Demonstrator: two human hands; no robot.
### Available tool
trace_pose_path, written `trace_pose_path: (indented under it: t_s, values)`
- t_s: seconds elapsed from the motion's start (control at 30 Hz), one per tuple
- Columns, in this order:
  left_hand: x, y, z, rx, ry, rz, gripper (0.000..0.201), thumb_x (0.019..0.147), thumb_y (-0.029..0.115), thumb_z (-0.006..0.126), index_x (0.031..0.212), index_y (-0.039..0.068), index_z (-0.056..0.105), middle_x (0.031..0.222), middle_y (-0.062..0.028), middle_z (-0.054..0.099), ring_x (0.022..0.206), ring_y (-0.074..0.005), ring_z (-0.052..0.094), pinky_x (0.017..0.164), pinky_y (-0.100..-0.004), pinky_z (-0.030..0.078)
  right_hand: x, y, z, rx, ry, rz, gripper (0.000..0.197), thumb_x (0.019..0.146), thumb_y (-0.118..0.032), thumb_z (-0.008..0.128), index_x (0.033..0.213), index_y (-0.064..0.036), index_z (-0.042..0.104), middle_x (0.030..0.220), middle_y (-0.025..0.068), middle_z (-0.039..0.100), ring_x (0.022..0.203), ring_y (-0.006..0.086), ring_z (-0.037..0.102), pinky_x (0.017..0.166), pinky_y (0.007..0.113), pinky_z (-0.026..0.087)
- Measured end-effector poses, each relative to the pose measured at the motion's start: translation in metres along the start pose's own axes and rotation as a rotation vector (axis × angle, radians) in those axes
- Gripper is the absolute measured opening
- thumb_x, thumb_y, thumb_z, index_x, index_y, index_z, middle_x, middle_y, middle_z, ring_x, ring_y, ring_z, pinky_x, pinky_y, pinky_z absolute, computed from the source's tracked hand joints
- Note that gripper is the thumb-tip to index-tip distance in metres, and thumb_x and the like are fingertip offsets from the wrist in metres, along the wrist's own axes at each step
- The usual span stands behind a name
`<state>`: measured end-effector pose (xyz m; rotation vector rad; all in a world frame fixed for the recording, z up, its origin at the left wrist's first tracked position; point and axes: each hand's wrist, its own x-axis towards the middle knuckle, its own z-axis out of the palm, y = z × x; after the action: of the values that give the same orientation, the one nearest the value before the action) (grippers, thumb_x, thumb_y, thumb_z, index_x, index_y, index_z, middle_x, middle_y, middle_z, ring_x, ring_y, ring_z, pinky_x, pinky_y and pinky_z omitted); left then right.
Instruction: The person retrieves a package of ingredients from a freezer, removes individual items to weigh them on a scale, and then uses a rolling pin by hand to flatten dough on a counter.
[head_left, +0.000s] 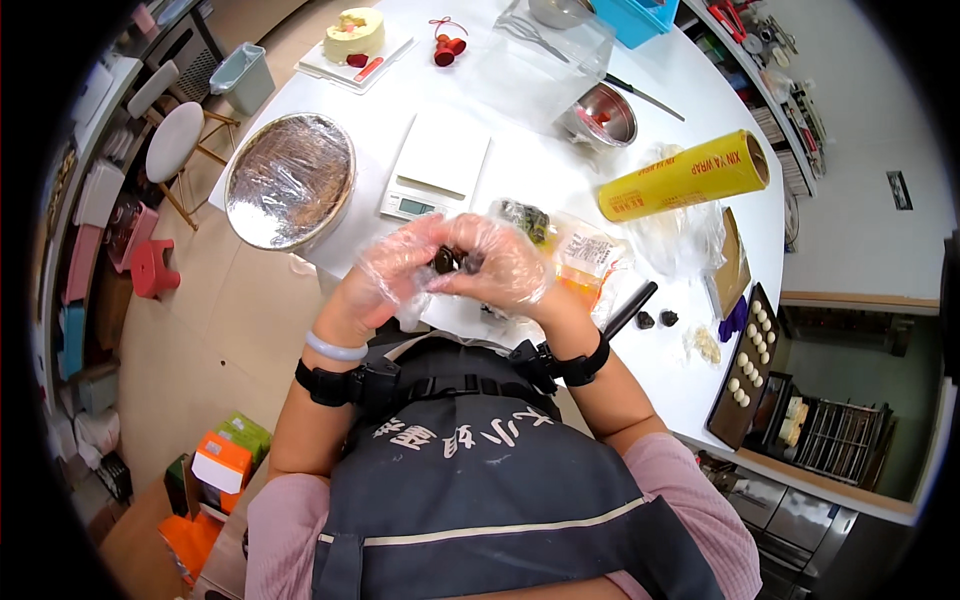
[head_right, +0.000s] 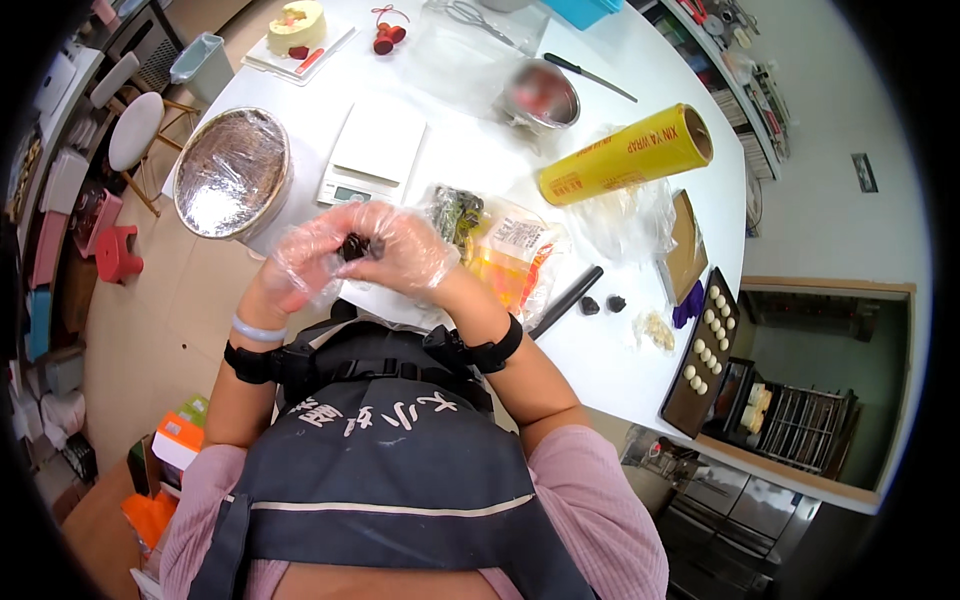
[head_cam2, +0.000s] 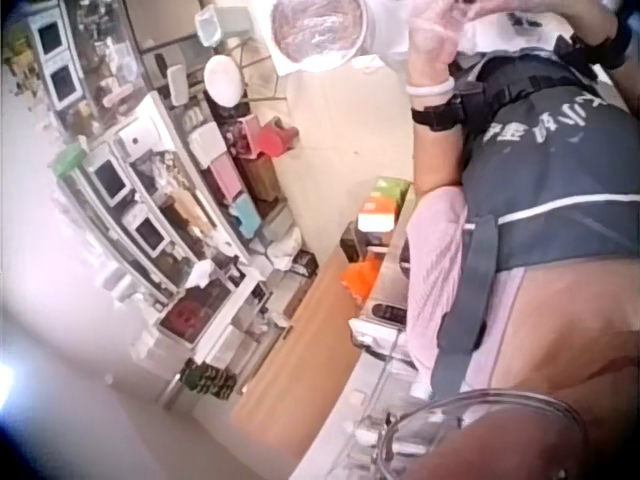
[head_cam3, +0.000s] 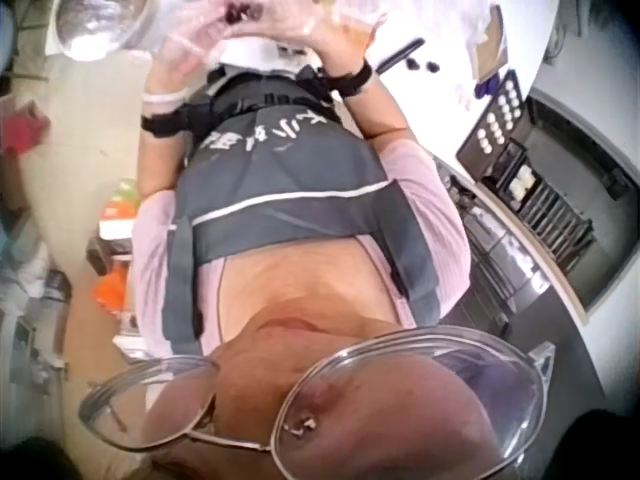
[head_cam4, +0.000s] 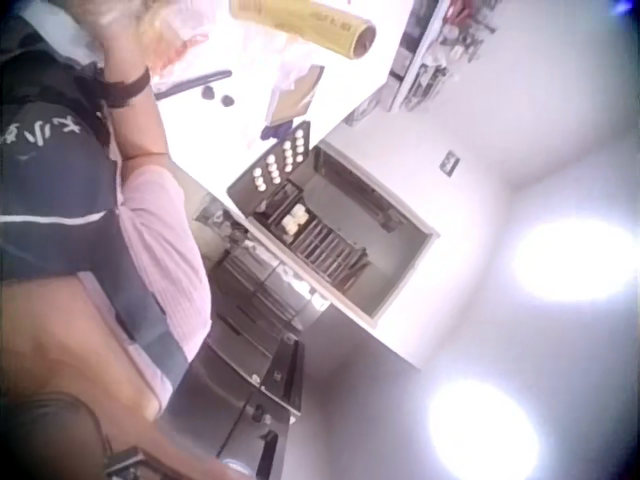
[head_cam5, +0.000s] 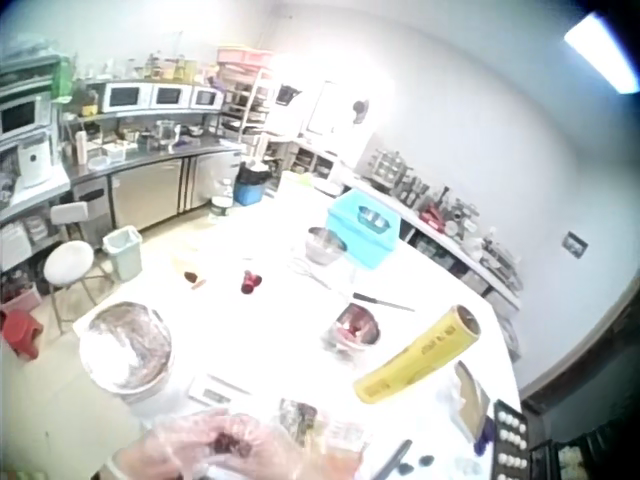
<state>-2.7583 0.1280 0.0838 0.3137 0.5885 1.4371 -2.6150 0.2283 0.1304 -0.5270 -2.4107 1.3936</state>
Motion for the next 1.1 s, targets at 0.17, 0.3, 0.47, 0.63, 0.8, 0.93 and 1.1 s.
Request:
trace_pose_path:
  t_s: [0.17, 0.3, 0.47, 0.63, 0.8, 0.93, 1.1]
  values:
    - [0.003, 0.001, -0.022, 0.194, -0.079, -0.007, 0.062, 0.085, 0.021, 0.058, 0.131, -0.006, 0.028, 0.11, -0.0111, 0.053, 0.099, -0.0175, 0.053, 0.081, -0.0269, 0.045, 0.006, 0.001, 0.003, -0.141, 0.015, -0.142, 0.04, 0.062, -0.013, 0.077, 0.098, -0.0084, 0.061, 0.086, 0.0087, 0.058, 0.073, 0.0215, 0.057, 0.063, 0.029, 0.048]
    - [-0.01, 0.011, 0.006, 0.25, 0.055, -0.181, 0.044, 0.089, 0.033, 0.049, 0.118, -0.001, 0.048, 0.08, -0.002, 0.053, 0.067, -0.0087, 0.045, 0.055, -0.0211, 0.035, 0.005, 0.009, 0.007, -0.142, 0.1, -0.123, 0.027, 0.065, -0.014, 0.073, 0.09, -0.0099, 0.063, 0.081, 0.0092, 0.056, 0.075, 0.0272, 0.057, 0.067, 0.033, 0.048]
    - [0.008, -0.007, -0.003, 0.262, 0.073, -0.188, 0.021, 0.093, 0.025, 0.041, 0.099, 0.007, 0.05, 0.059, 0.0038, 0.041, 0.046, -0.0057, 0.037, 0.041, -0.0181, 0.029, 0.002, 0.018, 0.001, -0.106, 0.081, -0.142, 0.022, 0.068, -0.022, 0.069, 0.084, -0.0093, 0.061, 0.078, 0.0107, 0.055, 0.077, 0.0293, 0.055, 0.067, 0.036, 0.046]
    - [0.012, -0.005, 0.02, 0.208, 0.295, -0.214, 0.021, 0.093, 0.027, 0.04, 0.096, 0.009, 0.05, 0.054, 0.0039, 0.039, 0.038, -0.0043, 0.034, 0.035, -0.0174, 0.028, 0.0, 0.024, 0.004, -0.022, 0.154, -0.132, 0.023, 0.069, -0.023, 0.067, 0.084, -0.0071, 0.061, 0.079, 0.0107, 0.056, 0.077, 0.0289, 0.056, 0.067, 0.035, 0.046]
    - [0.021, -0.007, 0.001, -0.087, 0.253, -0.157, 0.034, 0.091, 0.03, 0.041, 0.112, 0.004, 0.049, 0.05, 0.0025, 0.037, 0.035, -0.0043, 0.031, 0.032, -0.0165, 0.027, 0.011, 0.027, 0.013, 0.164, 0.327, -0.062, 0.024, 0.066, -0.022, 0.066, 0.082, -0.0041, 0.062, 0.077, 0.0142, 0.059, 0.071, 0.0276, 0.059, 0.065, 0.034, 0.048]
    - [0.021, -0.008, -0.003, -0.135, 0.22, -0.045, 0.034, 0.09, 0.03, 0.042, 0.11, 0.004, 0.051, 0.05, 0.0025, 0.038, 0.035, -0.0043, 0.032, 0.032, -0.0166, 0.027, 0.021, 0.022, 0.027, 0.542, 0.349, 0.159, 0.016, 0.07, -0.005, 0.064, 0.085, -0.0013, 0.06, 0.078, 0.0045, 0.059, 0.073, 0.0123, 0.058, 0.066, 0.026, 0.049]
    - [0.029, -0.006, -0.005, 0.131, 0.321, 0.152, 0.031, 0.088, 0.035, 0.048, 0.069, 0.01, 0.048, 0.043, 0.0015, 0.036, 0.033, -0.0084, 0.031, 0.032, -0.0211, 0.024, 0.043, 0.025, 0.047, 0.856, 0.523, 0.435, 0.008, 0.075, -0.004, 0.058, 0.083, 0.0002, 0.058, 0.071, 0.0055, 0.059, 0.063, 0.0112, 0.057, 0.056, 0.022, 0.048]
